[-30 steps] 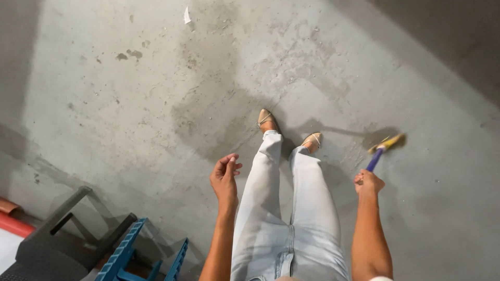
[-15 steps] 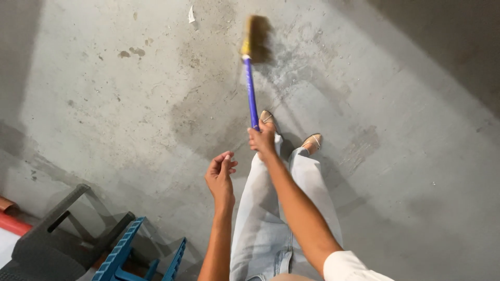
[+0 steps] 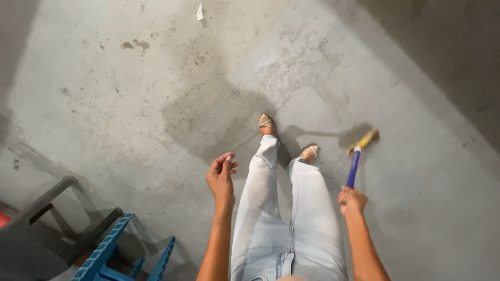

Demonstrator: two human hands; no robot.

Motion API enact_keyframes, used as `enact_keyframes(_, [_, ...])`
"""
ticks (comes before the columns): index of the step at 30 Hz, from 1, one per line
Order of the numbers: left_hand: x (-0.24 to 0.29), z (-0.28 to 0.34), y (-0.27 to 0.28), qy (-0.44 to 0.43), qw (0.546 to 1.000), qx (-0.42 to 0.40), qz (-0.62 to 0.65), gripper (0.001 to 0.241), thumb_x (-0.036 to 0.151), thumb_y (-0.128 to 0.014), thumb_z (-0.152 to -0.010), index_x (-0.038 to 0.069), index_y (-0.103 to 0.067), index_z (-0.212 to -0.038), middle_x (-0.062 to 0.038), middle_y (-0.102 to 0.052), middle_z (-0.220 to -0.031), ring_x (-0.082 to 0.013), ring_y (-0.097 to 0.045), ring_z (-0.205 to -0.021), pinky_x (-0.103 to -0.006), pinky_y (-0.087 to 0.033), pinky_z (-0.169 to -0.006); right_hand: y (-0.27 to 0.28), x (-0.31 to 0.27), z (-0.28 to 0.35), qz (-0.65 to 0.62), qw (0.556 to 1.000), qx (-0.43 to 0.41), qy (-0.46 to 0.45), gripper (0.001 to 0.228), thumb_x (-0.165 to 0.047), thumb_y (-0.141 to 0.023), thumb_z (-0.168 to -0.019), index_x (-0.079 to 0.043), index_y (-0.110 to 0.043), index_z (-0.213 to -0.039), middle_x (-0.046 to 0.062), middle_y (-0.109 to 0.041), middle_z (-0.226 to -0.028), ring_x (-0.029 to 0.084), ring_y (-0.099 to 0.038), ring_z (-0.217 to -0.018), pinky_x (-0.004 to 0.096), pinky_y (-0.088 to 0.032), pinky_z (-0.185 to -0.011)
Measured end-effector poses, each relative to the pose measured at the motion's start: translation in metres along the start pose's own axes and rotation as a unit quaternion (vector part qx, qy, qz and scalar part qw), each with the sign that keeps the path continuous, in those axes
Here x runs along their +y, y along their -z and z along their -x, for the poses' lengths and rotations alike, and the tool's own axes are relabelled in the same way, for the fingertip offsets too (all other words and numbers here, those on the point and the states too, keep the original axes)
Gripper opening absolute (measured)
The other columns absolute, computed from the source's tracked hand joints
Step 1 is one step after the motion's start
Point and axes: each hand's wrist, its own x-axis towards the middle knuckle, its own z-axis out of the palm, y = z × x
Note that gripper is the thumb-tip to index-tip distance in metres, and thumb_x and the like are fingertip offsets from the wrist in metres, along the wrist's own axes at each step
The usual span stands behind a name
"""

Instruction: Sweeping the floor of a bakery kitchen using a broom and a dustpan.

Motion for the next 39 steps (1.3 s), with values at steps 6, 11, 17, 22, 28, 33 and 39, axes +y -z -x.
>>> enact_keyframes(6, [-0.013,0.007,0.011,0.032,0.999,0.031,0.013,0.018,0.015,-0.067,-0.097,0.003,-0.074,-0.108,-0.006,-0.076,-0.104,-0.0121,-0.068,-0.080,-0.0249,-0.049,-0.067,-0.100,0.090,-0.063,-0.145,0.970,-0.195,-0.020,0.023,0.010,-0.062,-0.075,0.010,-0.068,-0.097,0.008,-0.055,-0.060,0.017,-0.048,-0.043,0.033,-0.039,-0.040])
enact_keyframes(11, [-0.007,0.006,0.013,0.012,0.998,0.052,0.046,0.018,0.015,-0.067,-0.097,0.002,-0.074,-0.108,-0.006,-0.076,-0.104,-0.0122,-0.068,-0.080,-0.0253,-0.051,-0.068,-0.274,0.038,0.130,-0.131,0.938,-0.312,-0.075,0.013,0.000,-0.067,-0.086,-0.007,-0.056,-0.083,0.000,-0.045,-0.055,0.011,-0.041,-0.039,0.028,-0.030,-0.034])
enact_keyframes(17, [0.004,0.002,0.015,-0.010,0.998,0.055,0.032,0.018,0.016,-0.067,-0.098,0.003,-0.073,-0.109,-0.006,-0.076,-0.104,-0.0123,-0.068,-0.079,-0.0249,-0.051,-0.068,-0.321,-0.074,0.216,0.019,0.893,-0.449,-0.017,0.042,-0.002,-0.069,-0.090,-0.009,-0.057,-0.129,-0.001,-0.053,-0.064,0.006,-0.042,-0.044,0.025,-0.030,-0.037])
enact_keyframes(22, [0.019,-0.001,0.005,-0.015,0.999,0.023,-0.020,0.018,0.017,-0.066,-0.099,0.004,-0.073,-0.109,-0.006,-0.076,-0.105,-0.0122,-0.070,-0.081,-0.0239,-0.053,-0.068,-0.183,-0.069,0.147,0.097,0.878,-0.430,0.184,0.065,-0.008,-0.074,-0.090,-0.013,-0.055,-0.152,-0.005,-0.051,-0.070,0.003,-0.041,-0.051,0.021,-0.034,-0.043])
enact_keyframes(28, [0.023,-0.006,-0.020,-0.042,0.998,-0.049,-0.023,0.018,0.016,-0.066,-0.099,0.002,-0.072,-0.109,-0.006,-0.075,-0.105,-0.0122,-0.068,-0.082,-0.0243,-0.051,-0.067,0.020,-0.061,0.046,0.395,0.842,-0.006,0.369,0.065,-0.024,-0.078,-0.091,-0.006,-0.055,-0.150,0.018,-0.074,-0.107,0.026,-0.072,-0.090,0.039,-0.057,-0.076])
enact_keyframes(33, [0.026,0.015,-0.043,-0.029,0.995,-0.060,-0.068,0.036,0.033,-0.058,-0.104,0.000,-0.074,-0.106,-0.009,-0.076,-0.100,-0.0143,-0.068,-0.080,-0.0279,-0.051,-0.068,0.079,-0.073,-0.114,-0.055,0.994,0.046,0.079,0.024,-0.002,-0.076,-0.095,0.007,-0.054,-0.098,0.003,-0.055,-0.068,0.010,-0.050,-0.049,0.031,-0.040,-0.044])
enact_keyframes(39, [0.008,0.014,-0.060,-0.042,0.986,-0.092,-0.130,0.059,0.047,-0.046,-0.106,-0.004,-0.074,-0.099,-0.014,-0.078,-0.102,-0.0169,-0.071,-0.079,-0.0304,-0.053,-0.069,-0.027,-0.059,-0.164,-0.148,0.986,0.023,0.077,0.023,0.002,-0.072,-0.084,-0.005,-0.053,-0.095,0.006,-0.057,-0.075,0.017,-0.053,-0.052,0.032,-0.044,-0.043])
